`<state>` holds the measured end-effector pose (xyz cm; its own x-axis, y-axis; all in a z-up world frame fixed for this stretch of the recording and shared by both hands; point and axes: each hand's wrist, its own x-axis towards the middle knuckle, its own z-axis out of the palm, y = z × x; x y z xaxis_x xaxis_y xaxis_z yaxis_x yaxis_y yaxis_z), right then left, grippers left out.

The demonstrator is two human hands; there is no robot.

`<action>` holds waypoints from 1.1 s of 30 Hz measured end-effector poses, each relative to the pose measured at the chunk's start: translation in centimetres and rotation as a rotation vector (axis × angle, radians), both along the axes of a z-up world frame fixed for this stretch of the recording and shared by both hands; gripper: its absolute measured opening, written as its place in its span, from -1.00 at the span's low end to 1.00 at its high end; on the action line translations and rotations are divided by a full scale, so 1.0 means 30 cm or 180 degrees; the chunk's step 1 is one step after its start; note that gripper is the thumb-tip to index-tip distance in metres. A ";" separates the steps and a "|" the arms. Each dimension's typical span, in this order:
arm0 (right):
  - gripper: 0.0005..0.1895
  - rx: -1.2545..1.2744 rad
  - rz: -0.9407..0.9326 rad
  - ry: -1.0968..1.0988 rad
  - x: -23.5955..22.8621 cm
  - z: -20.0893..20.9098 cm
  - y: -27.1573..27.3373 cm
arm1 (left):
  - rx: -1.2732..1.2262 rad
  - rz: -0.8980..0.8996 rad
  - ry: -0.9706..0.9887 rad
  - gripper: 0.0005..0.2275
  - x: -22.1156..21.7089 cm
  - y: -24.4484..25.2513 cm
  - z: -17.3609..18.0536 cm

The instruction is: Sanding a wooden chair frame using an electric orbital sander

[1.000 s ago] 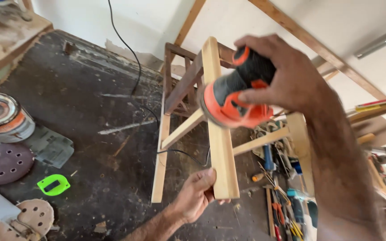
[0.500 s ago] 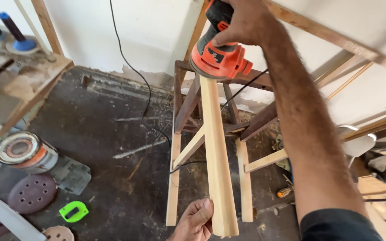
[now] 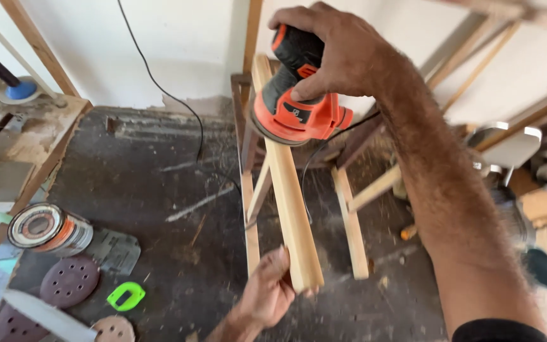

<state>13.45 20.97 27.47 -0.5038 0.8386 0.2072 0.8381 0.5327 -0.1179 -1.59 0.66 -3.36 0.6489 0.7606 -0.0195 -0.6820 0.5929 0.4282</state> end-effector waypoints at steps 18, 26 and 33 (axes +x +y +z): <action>-0.13 -0.0070 0.0594 -0.0479 -0.150 0.044 -0.712 | 0.0527 0.0070 0.0049 -0.73 -0.036 0.020 0.083; -0.14 0.0215 0.0499 0.0114 -0.024 -0.016 -0.629 | 0.0164 -0.0005 -0.0130 -0.58 -0.031 0.032 -0.024; -0.12 -0.0200 0.0019 0.0517 0.031 -0.044 -0.311 | -0.0090 -0.0191 0.0069 -0.54 -0.038 0.033 -0.067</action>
